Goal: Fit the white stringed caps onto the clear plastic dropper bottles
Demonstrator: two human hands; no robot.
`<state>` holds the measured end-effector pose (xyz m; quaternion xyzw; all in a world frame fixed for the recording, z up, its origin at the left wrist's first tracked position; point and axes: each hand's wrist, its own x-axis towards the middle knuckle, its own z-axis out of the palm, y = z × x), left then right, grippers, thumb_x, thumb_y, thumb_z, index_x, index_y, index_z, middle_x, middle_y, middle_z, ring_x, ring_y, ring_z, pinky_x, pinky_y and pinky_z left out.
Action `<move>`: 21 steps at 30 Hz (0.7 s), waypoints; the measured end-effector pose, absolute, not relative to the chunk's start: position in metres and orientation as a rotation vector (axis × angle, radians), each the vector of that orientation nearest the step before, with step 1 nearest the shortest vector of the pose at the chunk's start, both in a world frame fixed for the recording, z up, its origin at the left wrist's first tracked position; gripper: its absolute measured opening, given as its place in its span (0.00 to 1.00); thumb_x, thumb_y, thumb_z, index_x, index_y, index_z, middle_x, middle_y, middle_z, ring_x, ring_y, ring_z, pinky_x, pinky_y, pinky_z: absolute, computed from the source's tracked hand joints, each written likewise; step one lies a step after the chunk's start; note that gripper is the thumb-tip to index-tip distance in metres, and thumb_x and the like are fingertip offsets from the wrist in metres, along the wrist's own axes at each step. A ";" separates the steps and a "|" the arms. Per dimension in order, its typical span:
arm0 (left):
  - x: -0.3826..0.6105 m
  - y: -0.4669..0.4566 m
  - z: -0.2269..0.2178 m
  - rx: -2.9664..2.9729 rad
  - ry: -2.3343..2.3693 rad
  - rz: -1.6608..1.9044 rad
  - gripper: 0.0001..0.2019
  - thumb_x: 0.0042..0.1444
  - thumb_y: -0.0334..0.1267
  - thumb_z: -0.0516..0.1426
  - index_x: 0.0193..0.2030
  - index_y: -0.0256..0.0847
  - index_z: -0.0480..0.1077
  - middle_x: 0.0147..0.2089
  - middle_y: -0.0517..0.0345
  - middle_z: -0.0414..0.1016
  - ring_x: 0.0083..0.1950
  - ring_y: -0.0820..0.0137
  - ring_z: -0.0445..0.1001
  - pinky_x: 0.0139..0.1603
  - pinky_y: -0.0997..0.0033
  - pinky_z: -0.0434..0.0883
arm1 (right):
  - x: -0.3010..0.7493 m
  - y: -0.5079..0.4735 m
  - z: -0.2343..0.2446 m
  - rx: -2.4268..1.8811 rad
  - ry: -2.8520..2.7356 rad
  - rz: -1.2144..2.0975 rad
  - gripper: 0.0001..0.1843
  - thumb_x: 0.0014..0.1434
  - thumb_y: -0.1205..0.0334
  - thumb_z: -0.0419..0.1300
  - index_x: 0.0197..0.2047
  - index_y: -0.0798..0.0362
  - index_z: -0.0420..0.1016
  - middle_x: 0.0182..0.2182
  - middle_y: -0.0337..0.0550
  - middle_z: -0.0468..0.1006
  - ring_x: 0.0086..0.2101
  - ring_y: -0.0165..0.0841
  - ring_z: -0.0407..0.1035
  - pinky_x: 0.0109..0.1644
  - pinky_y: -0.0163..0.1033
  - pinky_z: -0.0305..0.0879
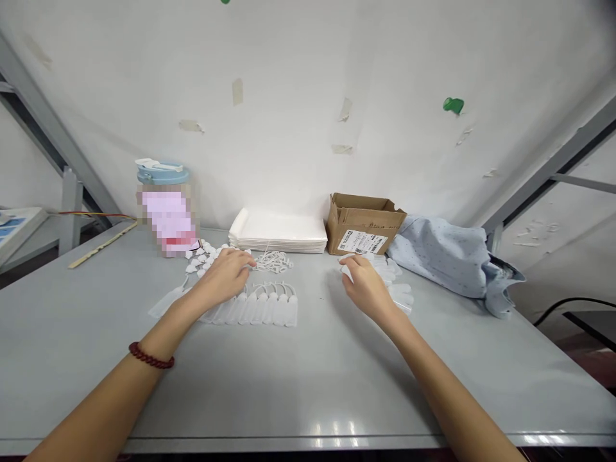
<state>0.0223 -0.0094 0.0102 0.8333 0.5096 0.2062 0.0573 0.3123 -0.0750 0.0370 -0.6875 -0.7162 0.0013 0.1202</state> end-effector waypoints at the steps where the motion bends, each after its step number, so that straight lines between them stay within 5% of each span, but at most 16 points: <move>1: 0.023 -0.009 0.007 2.571 1.530 0.591 0.17 0.52 0.34 0.45 0.40 0.39 0.74 0.52 0.50 0.74 0.56 0.53 0.64 0.55 0.51 0.63 | 0.315 -0.074 0.038 -2.061 -2.086 -0.028 0.19 0.60 0.75 0.49 0.54 0.62 0.68 0.52 0.57 0.69 0.53 0.45 0.62 0.51 0.44 0.64; 6: 0.027 -0.010 -0.001 2.661 1.476 0.545 0.18 0.54 0.33 0.45 0.41 0.38 0.75 0.52 0.51 0.75 0.54 0.53 0.63 0.54 0.52 0.64 | 0.324 -0.068 0.031 -2.178 -2.082 -0.071 0.19 0.59 0.76 0.49 0.53 0.66 0.70 0.51 0.65 0.69 0.50 0.52 0.63 0.46 0.49 0.64; 21: 0.032 -0.013 0.000 2.670 1.447 0.512 0.19 0.53 0.33 0.45 0.39 0.36 0.76 0.50 0.47 0.74 0.51 0.54 0.63 0.52 0.52 0.64 | 0.337 -0.059 0.019 -2.109 -2.078 0.022 0.17 0.57 0.74 0.54 0.49 0.58 0.75 0.48 0.52 0.75 0.49 0.44 0.65 0.48 0.41 0.61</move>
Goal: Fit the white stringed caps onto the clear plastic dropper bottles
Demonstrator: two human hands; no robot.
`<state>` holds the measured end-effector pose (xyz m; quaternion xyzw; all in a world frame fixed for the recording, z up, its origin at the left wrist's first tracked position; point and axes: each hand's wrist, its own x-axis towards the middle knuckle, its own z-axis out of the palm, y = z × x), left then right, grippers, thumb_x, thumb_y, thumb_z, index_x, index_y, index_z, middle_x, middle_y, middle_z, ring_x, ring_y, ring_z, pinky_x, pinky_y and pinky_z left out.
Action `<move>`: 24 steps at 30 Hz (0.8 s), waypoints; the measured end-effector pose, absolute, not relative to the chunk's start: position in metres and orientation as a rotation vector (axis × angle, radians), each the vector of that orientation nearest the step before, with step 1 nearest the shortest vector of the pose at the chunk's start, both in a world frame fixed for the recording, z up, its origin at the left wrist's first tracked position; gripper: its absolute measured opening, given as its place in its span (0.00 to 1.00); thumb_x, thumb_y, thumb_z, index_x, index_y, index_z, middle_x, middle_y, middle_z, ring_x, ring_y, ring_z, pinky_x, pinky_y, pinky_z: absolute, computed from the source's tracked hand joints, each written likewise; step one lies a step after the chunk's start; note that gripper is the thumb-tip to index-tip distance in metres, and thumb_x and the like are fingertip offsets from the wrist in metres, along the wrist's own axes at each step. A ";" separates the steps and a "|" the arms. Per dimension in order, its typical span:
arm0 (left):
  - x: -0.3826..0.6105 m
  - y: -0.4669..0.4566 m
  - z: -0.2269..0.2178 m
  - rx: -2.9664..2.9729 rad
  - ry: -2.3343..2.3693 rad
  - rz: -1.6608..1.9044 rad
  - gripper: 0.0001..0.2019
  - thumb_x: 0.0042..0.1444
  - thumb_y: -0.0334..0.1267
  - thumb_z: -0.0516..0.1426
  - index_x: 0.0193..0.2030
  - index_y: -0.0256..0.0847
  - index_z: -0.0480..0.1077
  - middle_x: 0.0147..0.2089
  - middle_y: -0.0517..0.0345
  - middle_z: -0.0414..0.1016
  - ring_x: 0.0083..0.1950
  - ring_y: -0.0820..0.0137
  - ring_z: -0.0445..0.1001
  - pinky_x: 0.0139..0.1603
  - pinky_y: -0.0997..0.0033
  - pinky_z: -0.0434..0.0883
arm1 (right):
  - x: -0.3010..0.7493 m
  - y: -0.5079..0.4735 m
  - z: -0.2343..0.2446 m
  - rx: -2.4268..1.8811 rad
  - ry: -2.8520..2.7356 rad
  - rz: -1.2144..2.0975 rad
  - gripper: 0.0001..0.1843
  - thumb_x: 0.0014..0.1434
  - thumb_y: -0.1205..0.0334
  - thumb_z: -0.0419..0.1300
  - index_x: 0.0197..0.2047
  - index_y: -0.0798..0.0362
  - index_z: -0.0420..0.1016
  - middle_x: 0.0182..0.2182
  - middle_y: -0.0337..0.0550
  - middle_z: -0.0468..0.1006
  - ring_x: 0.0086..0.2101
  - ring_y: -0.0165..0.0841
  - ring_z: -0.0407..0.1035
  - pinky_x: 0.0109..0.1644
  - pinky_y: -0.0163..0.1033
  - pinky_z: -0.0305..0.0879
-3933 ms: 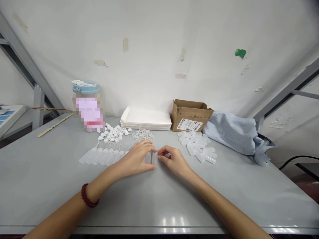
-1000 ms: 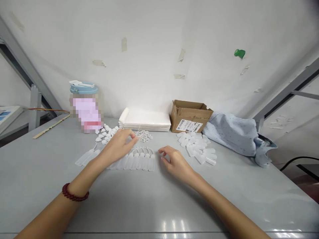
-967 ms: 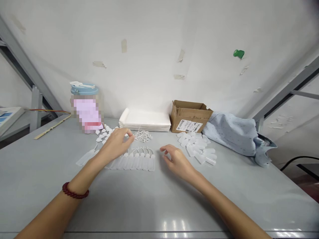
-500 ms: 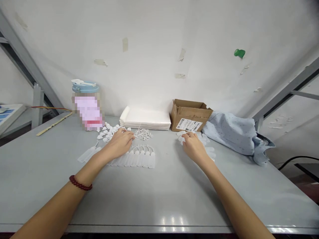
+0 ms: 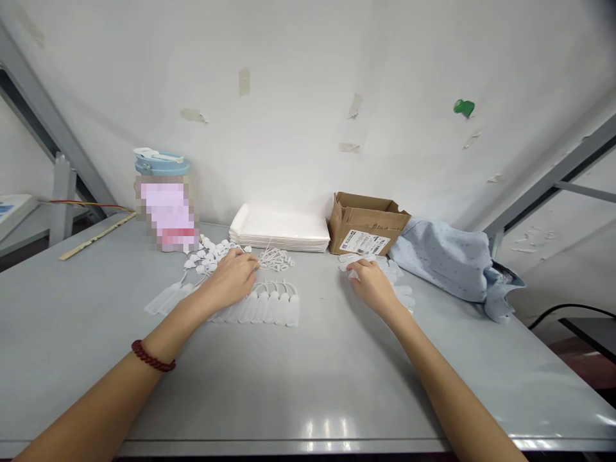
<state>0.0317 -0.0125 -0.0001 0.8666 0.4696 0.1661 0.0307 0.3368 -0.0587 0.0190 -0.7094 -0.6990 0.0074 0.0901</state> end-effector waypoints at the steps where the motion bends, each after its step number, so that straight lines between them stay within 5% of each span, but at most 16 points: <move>1: 0.032 -0.013 0.000 2.662 1.439 0.531 0.18 0.53 0.33 0.45 0.39 0.37 0.76 0.49 0.47 0.75 0.51 0.53 0.63 0.52 0.52 0.63 | 0.339 -0.058 0.019 -2.101 -2.054 0.038 0.16 0.57 0.73 0.55 0.49 0.58 0.75 0.48 0.52 0.75 0.48 0.43 0.66 0.48 0.40 0.61; 8: 0.035 -0.013 0.000 2.579 1.466 0.589 0.19 0.52 0.37 0.47 0.43 0.38 0.75 0.49 0.46 0.74 0.54 0.50 0.63 0.53 0.48 0.64 | 0.360 -0.047 0.015 -2.045 -1.844 0.126 0.12 0.60 0.68 0.54 0.46 0.59 0.74 0.41 0.50 0.78 0.37 0.35 0.73 0.41 0.37 0.64; 16: 0.036 -0.018 0.016 2.453 1.516 0.758 0.24 0.54 0.39 0.46 0.55 0.30 0.66 0.58 0.42 0.66 0.61 0.52 0.59 0.60 0.50 0.60 | 0.348 -0.050 0.005 -1.922 -1.912 0.185 0.12 0.59 0.65 0.55 0.45 0.59 0.74 0.44 0.53 0.74 0.37 0.35 0.72 0.42 0.38 0.64; 21: 0.041 -0.027 0.028 2.348 1.475 0.904 0.28 0.55 0.41 0.47 0.62 0.35 0.56 0.65 0.45 0.56 0.63 0.56 0.58 0.61 0.55 0.61 | 0.342 -0.050 0.000 -1.862 -1.952 0.196 0.14 0.55 0.65 0.60 0.45 0.60 0.74 0.44 0.53 0.72 0.38 0.36 0.70 0.45 0.40 0.64; 24: 0.041 -0.026 0.025 2.363 1.530 0.868 0.27 0.53 0.40 0.48 0.60 0.34 0.58 0.62 0.45 0.59 0.62 0.55 0.60 0.61 0.55 0.60 | 0.340 -0.051 -0.003 -1.819 -1.961 0.182 0.13 0.55 0.66 0.60 0.44 0.58 0.74 0.44 0.52 0.72 0.39 0.37 0.70 0.47 0.40 0.63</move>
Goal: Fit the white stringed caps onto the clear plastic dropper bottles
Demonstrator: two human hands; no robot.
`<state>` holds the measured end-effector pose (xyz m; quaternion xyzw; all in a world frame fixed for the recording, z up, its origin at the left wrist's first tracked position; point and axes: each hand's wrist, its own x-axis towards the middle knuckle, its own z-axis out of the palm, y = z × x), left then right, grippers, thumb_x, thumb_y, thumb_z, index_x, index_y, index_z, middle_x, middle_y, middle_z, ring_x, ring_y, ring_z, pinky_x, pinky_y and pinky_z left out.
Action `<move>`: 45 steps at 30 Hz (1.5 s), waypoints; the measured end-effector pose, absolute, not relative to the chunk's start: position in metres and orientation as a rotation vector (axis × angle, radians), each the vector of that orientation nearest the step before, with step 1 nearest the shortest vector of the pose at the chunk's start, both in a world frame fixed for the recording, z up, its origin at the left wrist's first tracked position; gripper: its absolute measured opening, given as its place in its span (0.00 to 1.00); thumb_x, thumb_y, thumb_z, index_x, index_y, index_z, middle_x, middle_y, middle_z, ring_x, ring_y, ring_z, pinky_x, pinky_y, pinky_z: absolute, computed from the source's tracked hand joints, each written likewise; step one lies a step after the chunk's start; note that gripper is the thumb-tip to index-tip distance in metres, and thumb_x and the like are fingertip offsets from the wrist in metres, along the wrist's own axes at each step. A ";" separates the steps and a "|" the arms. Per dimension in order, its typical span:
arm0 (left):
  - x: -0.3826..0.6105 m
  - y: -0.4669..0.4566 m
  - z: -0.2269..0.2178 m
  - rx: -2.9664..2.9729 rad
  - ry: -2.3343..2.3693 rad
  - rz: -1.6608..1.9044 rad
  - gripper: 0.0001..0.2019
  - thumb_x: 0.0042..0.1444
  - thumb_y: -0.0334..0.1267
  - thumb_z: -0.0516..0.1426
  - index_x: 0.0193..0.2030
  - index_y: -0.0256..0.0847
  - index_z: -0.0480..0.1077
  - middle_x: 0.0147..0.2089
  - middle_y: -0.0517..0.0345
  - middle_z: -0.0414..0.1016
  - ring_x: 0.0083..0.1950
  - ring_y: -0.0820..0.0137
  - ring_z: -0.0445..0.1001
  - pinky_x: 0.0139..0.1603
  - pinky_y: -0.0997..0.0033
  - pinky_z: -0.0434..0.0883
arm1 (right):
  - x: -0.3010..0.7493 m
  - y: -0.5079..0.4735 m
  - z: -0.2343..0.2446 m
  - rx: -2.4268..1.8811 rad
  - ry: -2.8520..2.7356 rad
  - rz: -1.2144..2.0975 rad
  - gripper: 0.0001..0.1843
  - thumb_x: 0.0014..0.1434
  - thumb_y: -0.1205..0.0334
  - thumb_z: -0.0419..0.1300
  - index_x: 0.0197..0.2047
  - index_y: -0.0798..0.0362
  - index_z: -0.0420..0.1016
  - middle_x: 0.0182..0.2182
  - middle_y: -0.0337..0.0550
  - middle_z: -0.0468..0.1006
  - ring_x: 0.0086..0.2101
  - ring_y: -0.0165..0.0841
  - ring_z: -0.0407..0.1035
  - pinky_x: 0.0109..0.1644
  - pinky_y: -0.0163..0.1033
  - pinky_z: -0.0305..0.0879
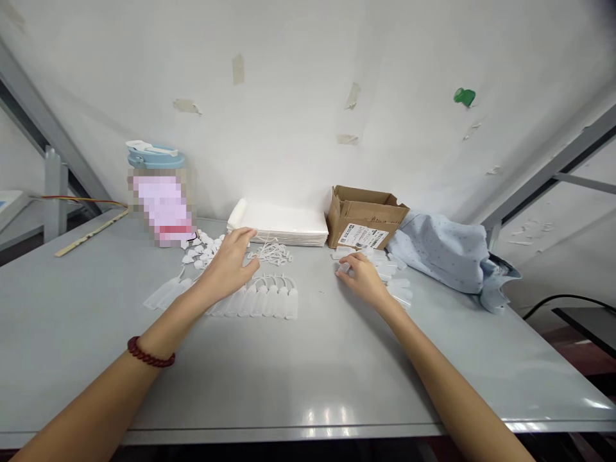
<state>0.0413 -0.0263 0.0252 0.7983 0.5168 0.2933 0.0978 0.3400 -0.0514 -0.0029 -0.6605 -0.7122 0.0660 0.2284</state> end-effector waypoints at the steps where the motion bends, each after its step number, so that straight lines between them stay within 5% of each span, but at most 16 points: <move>1: 0.041 -0.025 0.024 2.370 1.565 0.850 0.27 0.52 0.39 0.48 0.59 0.33 0.60 0.61 0.44 0.62 0.61 0.54 0.61 0.61 0.54 0.60 | 0.339 -0.052 -0.004 -1.802 -1.961 0.176 0.12 0.54 0.66 0.59 0.43 0.58 0.74 0.44 0.52 0.71 0.39 0.37 0.69 0.47 0.41 0.63; 9: 0.044 -0.028 0.027 2.267 1.660 1.034 0.18 0.53 0.37 0.49 0.48 0.37 0.68 0.48 0.49 0.74 0.48 0.59 0.72 0.50 0.59 0.68 | 0.332 -0.051 -0.005 -1.652 -1.868 0.135 0.12 0.50 0.75 0.52 0.33 0.55 0.73 0.36 0.47 0.76 0.38 0.37 0.69 0.46 0.42 0.63; 14: 0.055 -0.038 0.031 2.148 1.619 1.124 0.11 0.55 0.38 0.50 0.40 0.38 0.70 0.40 0.52 0.77 0.40 0.63 0.74 0.44 0.63 0.70 | 0.319 -0.060 0.005 -1.524 -1.767 0.147 0.07 0.54 0.70 0.53 0.33 0.53 0.72 0.38 0.47 0.77 0.39 0.36 0.70 0.44 0.41 0.65; 24: 0.081 -0.065 0.034 1.990 1.357 1.293 0.08 0.58 0.42 0.52 0.36 0.41 0.68 0.35 0.57 0.75 0.37 0.68 0.73 0.32 0.71 0.69 | 0.265 -0.103 0.025 -1.032 -1.425 0.815 0.03 0.54 0.61 0.63 0.32 0.50 0.74 0.39 0.43 0.76 0.42 0.35 0.70 0.42 0.40 0.68; 45: 0.101 -0.084 0.030 1.826 0.913 1.326 0.05 0.58 0.36 0.55 0.37 0.41 0.72 0.40 0.56 0.74 0.44 0.68 0.74 0.46 0.67 0.74 | 0.256 -0.110 0.024 -0.991 -1.301 0.981 0.10 0.53 0.59 0.64 0.39 0.50 0.71 0.37 0.40 0.78 0.40 0.34 0.74 0.47 0.41 0.70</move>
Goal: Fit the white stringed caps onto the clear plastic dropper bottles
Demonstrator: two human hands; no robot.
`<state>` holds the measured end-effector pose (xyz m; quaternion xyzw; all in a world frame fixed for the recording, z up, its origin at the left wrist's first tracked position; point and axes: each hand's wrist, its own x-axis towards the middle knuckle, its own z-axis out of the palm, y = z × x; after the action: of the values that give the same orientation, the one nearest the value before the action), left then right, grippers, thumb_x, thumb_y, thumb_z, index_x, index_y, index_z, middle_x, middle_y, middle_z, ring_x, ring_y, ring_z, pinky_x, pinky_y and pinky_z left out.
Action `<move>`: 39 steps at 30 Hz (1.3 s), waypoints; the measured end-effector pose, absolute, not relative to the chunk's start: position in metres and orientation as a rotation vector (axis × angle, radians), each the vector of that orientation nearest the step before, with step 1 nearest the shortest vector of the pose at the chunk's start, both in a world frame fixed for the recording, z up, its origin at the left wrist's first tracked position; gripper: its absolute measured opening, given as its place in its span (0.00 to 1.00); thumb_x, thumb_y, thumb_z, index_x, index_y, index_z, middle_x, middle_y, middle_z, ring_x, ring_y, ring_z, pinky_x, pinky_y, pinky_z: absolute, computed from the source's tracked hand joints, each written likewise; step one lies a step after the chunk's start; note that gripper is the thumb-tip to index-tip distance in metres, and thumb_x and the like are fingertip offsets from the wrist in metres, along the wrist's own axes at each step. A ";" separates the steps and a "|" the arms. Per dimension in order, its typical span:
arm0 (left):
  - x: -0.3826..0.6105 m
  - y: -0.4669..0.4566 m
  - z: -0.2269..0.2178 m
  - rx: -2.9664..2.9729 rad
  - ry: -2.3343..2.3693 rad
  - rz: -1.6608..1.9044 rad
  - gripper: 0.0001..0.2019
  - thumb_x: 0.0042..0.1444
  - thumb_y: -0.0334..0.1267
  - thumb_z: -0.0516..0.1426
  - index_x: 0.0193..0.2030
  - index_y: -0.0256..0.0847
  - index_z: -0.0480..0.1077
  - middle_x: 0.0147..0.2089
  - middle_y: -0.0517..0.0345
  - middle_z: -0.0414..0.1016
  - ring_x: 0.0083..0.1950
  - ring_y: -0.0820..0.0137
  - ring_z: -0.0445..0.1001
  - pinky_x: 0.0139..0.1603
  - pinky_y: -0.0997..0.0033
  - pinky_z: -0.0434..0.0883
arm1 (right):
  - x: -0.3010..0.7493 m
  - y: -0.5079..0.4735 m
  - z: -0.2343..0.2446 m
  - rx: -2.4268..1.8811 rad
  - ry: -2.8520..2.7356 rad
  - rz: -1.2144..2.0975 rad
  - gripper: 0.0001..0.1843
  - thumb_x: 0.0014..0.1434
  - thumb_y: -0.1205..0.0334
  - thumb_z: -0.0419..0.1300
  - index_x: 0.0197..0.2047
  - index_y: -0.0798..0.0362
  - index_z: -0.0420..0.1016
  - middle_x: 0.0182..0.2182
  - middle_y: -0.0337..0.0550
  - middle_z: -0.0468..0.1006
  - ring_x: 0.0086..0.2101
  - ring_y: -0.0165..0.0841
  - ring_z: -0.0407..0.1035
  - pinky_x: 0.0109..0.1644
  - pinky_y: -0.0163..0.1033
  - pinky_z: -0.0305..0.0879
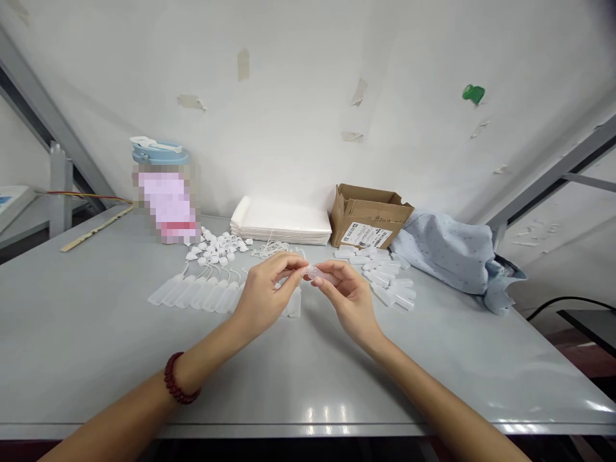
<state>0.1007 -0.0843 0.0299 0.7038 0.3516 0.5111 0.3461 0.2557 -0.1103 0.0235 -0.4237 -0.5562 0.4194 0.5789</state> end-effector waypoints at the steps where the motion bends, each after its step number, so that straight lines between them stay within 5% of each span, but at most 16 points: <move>1: 0.101 -0.085 0.030 1.797 0.908 1.324 0.05 0.58 0.36 0.55 0.37 0.41 0.72 0.40 0.56 0.74 0.43 0.68 0.74 0.45 0.67 0.74 | 0.255 -0.111 0.024 -0.985 -1.296 0.976 0.10 0.54 0.59 0.64 0.39 0.50 0.71 0.37 0.41 0.78 0.40 0.34 0.74 0.47 0.42 0.70; 16: 0.099 -0.086 0.031 1.936 1.012 1.323 0.03 0.55 0.35 0.60 0.33 0.40 0.73 0.34 0.60 0.75 0.38 0.71 0.73 0.40 0.71 0.69 | 0.251 -0.112 0.017 -0.984 -1.345 1.123 0.13 0.53 0.62 0.63 0.43 0.49 0.68 0.35 0.38 0.74 0.35 0.30 0.72 0.41 0.38 0.67; 21: 0.101 -0.086 0.025 2.103 0.985 1.390 0.04 0.57 0.33 0.58 0.39 0.39 0.72 0.35 0.58 0.75 0.38 0.70 0.72 0.41 0.69 0.69 | 0.253 -0.110 0.018 -0.935 -1.302 1.183 0.15 0.53 0.61 0.63 0.45 0.48 0.71 0.36 0.37 0.71 0.36 0.30 0.71 0.43 0.40 0.67; 39: 0.100 -0.083 0.022 2.471 0.794 1.372 0.11 0.58 0.26 0.53 0.45 0.38 0.71 0.44 0.51 0.72 0.48 0.65 0.67 0.48 0.61 0.70 | 0.256 -0.107 0.023 -0.923 -1.007 1.437 0.15 0.49 0.57 0.67 0.39 0.52 0.74 0.32 0.41 0.80 0.33 0.32 0.74 0.42 0.39 0.67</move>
<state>0.1003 -0.0830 0.0224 0.8372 0.2692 0.4648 0.1029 0.2561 -0.1075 0.0233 -0.3895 -0.4251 0.6065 0.5475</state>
